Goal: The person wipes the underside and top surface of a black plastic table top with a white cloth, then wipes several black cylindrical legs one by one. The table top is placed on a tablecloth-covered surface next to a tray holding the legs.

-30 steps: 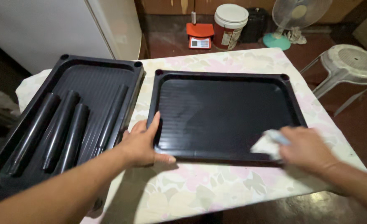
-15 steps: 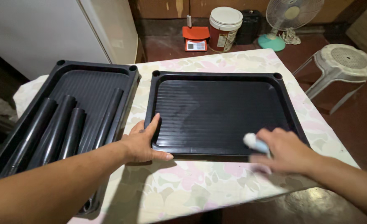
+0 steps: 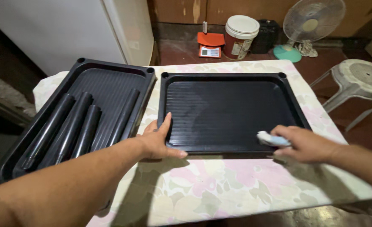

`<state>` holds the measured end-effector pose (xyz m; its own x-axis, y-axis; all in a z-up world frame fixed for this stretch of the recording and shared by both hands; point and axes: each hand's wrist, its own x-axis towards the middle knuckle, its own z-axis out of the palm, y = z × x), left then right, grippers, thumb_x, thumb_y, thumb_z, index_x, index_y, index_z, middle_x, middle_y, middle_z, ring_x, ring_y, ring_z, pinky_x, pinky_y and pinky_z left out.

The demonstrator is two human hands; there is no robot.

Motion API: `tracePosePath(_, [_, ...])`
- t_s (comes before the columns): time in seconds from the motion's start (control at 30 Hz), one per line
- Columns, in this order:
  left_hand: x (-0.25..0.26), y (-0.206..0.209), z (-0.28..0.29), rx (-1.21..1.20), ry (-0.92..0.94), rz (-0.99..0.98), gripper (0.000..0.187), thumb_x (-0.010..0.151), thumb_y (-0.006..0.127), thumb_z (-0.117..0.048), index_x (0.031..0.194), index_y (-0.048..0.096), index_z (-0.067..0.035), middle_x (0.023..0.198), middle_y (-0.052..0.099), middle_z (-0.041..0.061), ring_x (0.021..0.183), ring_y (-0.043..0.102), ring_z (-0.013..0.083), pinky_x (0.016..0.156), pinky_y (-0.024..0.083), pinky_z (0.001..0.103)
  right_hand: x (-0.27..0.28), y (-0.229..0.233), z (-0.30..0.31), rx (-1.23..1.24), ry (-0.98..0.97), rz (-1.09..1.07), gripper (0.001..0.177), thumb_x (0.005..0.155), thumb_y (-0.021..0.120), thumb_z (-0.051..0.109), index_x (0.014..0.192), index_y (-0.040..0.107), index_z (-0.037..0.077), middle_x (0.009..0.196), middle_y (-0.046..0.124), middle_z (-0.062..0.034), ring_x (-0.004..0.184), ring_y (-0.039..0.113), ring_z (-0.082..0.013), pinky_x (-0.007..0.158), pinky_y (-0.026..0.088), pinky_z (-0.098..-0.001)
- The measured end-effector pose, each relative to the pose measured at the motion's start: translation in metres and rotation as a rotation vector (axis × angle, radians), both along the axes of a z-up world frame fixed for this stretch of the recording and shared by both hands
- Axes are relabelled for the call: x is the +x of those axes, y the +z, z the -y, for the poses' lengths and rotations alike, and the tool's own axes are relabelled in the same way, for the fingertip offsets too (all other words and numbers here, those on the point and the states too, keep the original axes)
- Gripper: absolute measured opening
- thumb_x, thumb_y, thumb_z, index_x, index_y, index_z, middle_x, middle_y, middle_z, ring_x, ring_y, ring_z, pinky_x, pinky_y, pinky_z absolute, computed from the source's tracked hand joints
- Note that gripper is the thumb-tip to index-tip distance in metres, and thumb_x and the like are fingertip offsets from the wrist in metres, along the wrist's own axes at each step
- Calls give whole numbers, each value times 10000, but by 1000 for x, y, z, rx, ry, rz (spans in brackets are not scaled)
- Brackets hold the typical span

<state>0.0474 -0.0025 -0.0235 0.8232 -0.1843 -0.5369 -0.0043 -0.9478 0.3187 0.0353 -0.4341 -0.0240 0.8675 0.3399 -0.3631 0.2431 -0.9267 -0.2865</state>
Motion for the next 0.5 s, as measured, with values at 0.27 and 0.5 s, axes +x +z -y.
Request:
tracePosePath(0.27, [-4,6,4,42,35,-30,1484,640,801,-759,1631,-200,-292,1698,4,204,1593,3,352,1266,142,523,7,-6,-25,-682,-68,182,474,1006,372,570,1246,635,257,998,741,-38,1017,704,-206,859,600,-424])
tracePosePath(0.5, [-10,20,9,53,51,-30,1482,624,810,-747,1628,-187,-303,1713,39,140,1604,6,305,1245,163,596,-5,-4,-227,54,-70,251,408,928,578,484,1135,689,150,1026,691,-219,971,676,-413,868,543,-500])
